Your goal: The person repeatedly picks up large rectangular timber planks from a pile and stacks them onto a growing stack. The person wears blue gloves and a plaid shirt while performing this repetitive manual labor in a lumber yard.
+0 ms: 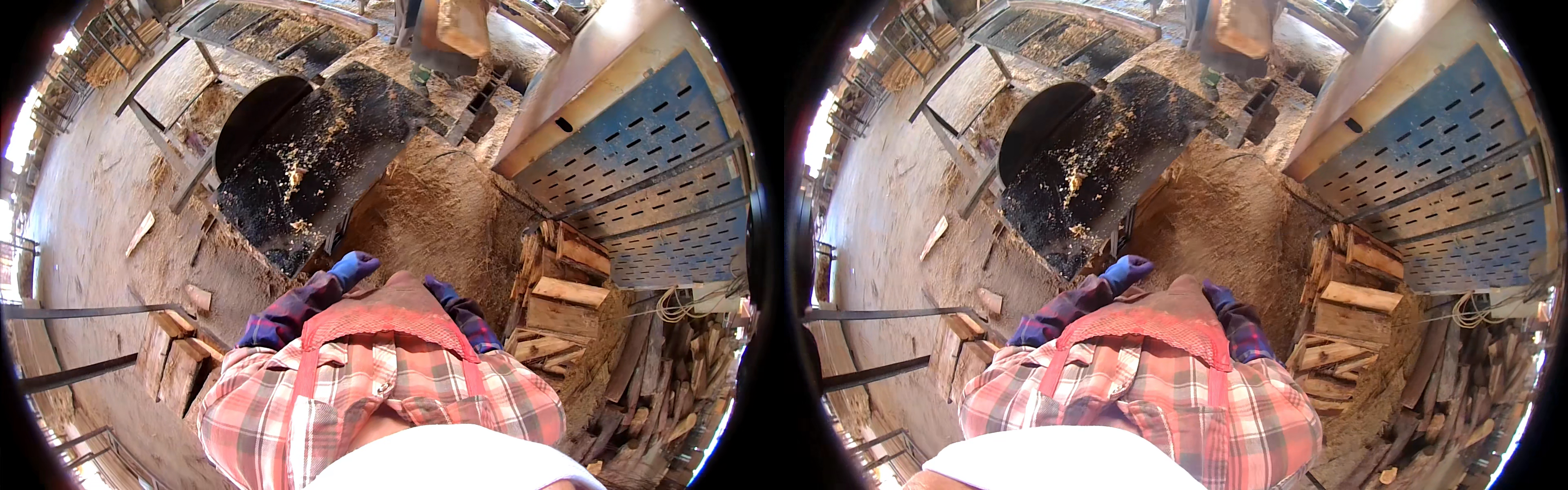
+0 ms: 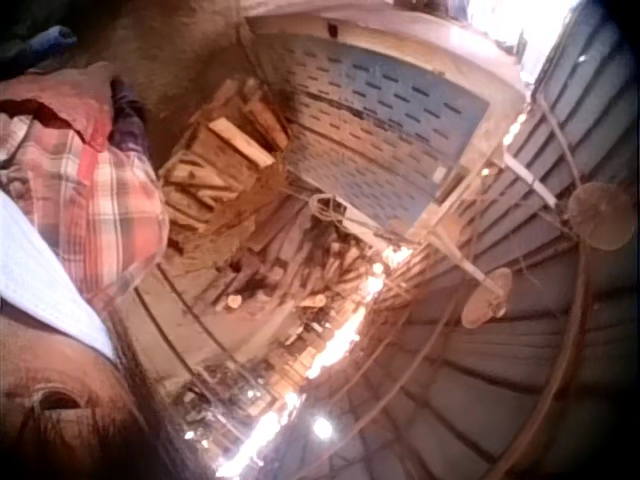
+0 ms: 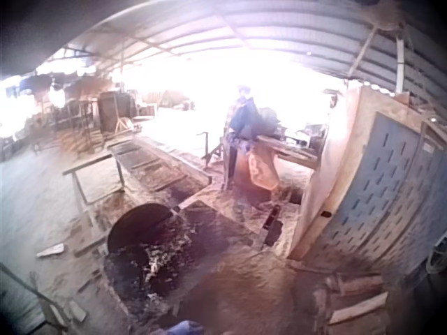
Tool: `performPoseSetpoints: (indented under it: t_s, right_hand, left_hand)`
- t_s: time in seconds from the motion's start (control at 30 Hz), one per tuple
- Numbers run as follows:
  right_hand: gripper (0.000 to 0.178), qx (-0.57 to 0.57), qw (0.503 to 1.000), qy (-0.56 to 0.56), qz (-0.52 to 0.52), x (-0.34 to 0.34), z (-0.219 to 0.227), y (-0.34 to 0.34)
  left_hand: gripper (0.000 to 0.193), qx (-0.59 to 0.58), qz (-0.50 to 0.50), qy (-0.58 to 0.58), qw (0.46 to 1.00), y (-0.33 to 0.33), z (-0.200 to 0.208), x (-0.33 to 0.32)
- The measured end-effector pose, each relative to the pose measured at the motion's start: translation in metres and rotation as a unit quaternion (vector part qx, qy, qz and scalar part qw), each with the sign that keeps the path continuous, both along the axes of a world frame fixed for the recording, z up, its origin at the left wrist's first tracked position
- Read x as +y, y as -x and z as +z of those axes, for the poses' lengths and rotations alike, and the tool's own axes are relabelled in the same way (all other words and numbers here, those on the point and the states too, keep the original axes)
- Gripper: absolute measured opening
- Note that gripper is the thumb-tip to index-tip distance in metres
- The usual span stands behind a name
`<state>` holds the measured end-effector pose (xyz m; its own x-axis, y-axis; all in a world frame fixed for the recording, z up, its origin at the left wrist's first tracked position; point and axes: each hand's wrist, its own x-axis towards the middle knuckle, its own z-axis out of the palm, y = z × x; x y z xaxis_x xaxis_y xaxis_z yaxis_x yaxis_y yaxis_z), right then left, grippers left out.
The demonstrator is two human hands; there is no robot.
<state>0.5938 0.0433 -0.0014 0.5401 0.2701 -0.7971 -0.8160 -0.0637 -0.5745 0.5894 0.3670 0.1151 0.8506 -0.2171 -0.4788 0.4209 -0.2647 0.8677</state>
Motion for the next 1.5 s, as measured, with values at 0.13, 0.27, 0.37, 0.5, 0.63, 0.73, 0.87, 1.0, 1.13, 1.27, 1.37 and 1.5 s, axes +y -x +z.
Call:
performPoseSetpoints:
  t_s: [0.13, 0.27, 0.37, 0.5, 0.63, 0.73, 0.87, 1.0, 1.13, 1.27, 1.37, 1.5]
  right_hand:
    - [0.037, -0.141, 0.986, 0.055, 0.074, 0.023, 0.015, -0.003]
    - [0.034, -0.356, 0.888, 0.166, 0.239, 0.044, 0.059, -0.029]
    - [0.056, -0.145, 0.989, 0.034, -0.009, 0.071, 0.095, -0.077]
    - [0.089, -0.049, 0.983, -0.058, -0.165, 0.110, 0.133, -0.152]
    - [0.094, -0.068, 0.982, -0.073, -0.160, 0.148, 0.148, -0.218]
    - [0.087, -0.068, 0.981, -0.098, -0.153, 0.166, 0.147, -0.263]
    - [0.075, -0.045, 0.978, -0.100, -0.177, 0.180, 0.148, -0.326]
    - [0.061, -0.141, 0.975, -0.065, -0.159, 0.199, 0.158, -0.368]
    - [0.060, -0.081, 0.974, -0.210, -0.036, 0.205, 0.160, -0.377]
    - [0.055, 0.003, 0.984, -0.129, 0.121, 0.176, 0.126, -0.327]
    - [0.045, -0.358, 0.885, -0.128, 0.269, 0.158, 0.081, -0.240]
    - [0.039, -0.444, 0.754, -0.163, 0.455, 0.194, 0.062, -0.113]
  left_hand:
    - [0.028, -0.025, -0.030, 0.031, 0.999, -0.020, 0.012, 0.001]
    - [0.027, -0.029, 0.041, 0.108, 0.993, -0.026, 0.011, 0.018]
    - [0.022, -0.053, 0.205, 0.102, 0.972, -0.038, 0.005, 0.042]
    - [0.023, -0.116, 0.360, 0.189, 0.906, -0.084, 0.006, 0.082]
    - [0.031, -0.152, 0.405, -0.054, 0.900, -0.146, 0.017, 0.114]
    - [0.044, -0.176, 0.353, -0.301, 0.868, -0.193, 0.020, 0.127]
    - [0.043, -0.261, 0.454, -0.172, 0.834, -0.269, 0.008, 0.135]
    - [0.032, -0.264, 0.374, -0.046, 0.888, -0.295, 0.002, 0.142]
    - [0.023, -0.228, 0.394, 0.051, 0.889, -0.231, 0.009, 0.068]
    - [0.044, -0.119, 0.461, -0.101, 0.874, -0.109, 0.017, 0.005]
    - [0.063, -0.014, 0.318, -0.065, 0.946, -0.007, 0.017, 0.032]
    - [0.083, 0.035, 0.470, 0.090, 0.878, 0.097, 0.023, 0.050]
